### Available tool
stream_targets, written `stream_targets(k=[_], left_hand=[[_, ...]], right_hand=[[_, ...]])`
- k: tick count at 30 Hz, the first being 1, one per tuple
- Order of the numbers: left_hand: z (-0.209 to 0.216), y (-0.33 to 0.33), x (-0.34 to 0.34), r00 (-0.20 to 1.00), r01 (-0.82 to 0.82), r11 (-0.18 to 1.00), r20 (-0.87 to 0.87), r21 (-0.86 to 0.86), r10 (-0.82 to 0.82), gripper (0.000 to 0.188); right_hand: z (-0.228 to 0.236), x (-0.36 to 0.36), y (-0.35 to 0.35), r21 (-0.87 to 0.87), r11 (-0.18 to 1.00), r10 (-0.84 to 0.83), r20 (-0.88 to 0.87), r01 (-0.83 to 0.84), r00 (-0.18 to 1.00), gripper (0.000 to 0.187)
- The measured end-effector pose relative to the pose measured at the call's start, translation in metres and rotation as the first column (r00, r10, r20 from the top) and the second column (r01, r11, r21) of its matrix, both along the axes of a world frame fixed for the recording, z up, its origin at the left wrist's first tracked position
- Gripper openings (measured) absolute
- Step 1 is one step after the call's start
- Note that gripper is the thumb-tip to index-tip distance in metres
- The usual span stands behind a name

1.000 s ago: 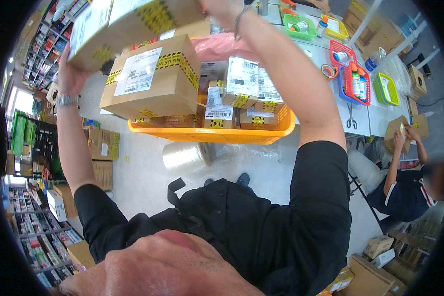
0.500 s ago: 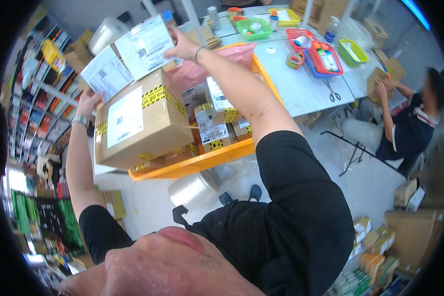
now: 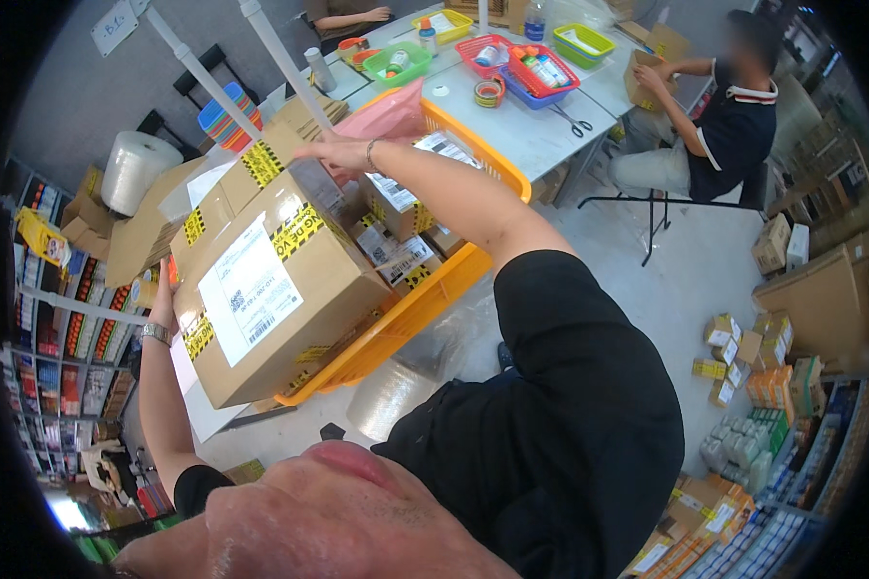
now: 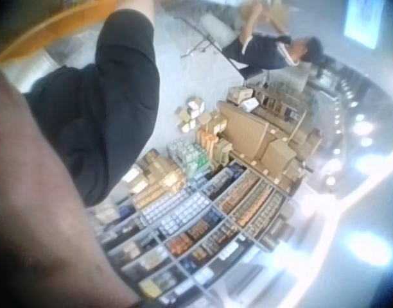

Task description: The person organizes items in a store, moving a basket, picking up a printed document, and placing bottles and boxes into baskets. They also handle a holographic sheet and a laptop.

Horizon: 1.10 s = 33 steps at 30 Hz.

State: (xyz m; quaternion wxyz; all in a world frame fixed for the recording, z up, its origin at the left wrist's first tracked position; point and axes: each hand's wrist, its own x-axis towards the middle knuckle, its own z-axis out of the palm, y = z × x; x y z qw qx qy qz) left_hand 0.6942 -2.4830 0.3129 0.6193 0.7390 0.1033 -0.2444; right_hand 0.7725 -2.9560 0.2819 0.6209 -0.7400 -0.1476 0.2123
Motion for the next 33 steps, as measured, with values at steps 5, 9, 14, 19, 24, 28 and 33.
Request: stream_targets(k=[5,9,14,19,24,28,33], left_hand=[[0.012,-0.023,0.000,0.999,0.054,0.990,-0.001,0.131,-0.055,0.073],[0.027,-0.042,0.018,0.974,0.111,0.940,0.151,0.324,-0.167,0.070],[0.012,-0.022,0.022,0.934,0.144,0.923,0.259,0.358,-0.246,0.082],[0.061,-0.101,0.050,0.809,0.415,0.514,-0.046,0.751,-0.586,0.087],[0.039,-0.035,0.032,0.778,0.050,0.602,0.347,0.797,-0.524,0.094],[0.073,-0.049,-0.079,0.662,-0.266,0.791,0.700,0.551,-0.266,0.085],[0.039,-0.080,-0.208,0.653,-0.316,0.903,0.757,0.291,-0.016,0.073]], right_hand=[[0.008,-0.025,-0.009,-0.195,0.981,-0.040,-0.119,0.016,0.992,0.073],[-0.025,0.010,-0.017,-0.027,0.999,-0.015,0.062,0.017,0.998,0.051],[-0.014,-0.024,-0.005,-0.281,0.959,0.090,0.194,-0.033,0.977,0.056],[-0.061,-0.013,-0.041,-0.419,0.902,0.118,0.478,0.108,0.870,0.052],[0.024,-0.087,-0.038,-0.241,0.932,-0.077,0.595,0.269,0.800,0.043],[0.040,-0.157,-0.056,-0.029,0.953,-0.220,0.614,0.300,0.758,0.076],[0.030,-0.254,-0.057,0.016,0.989,-0.122,0.642,0.145,0.757,0.096]])
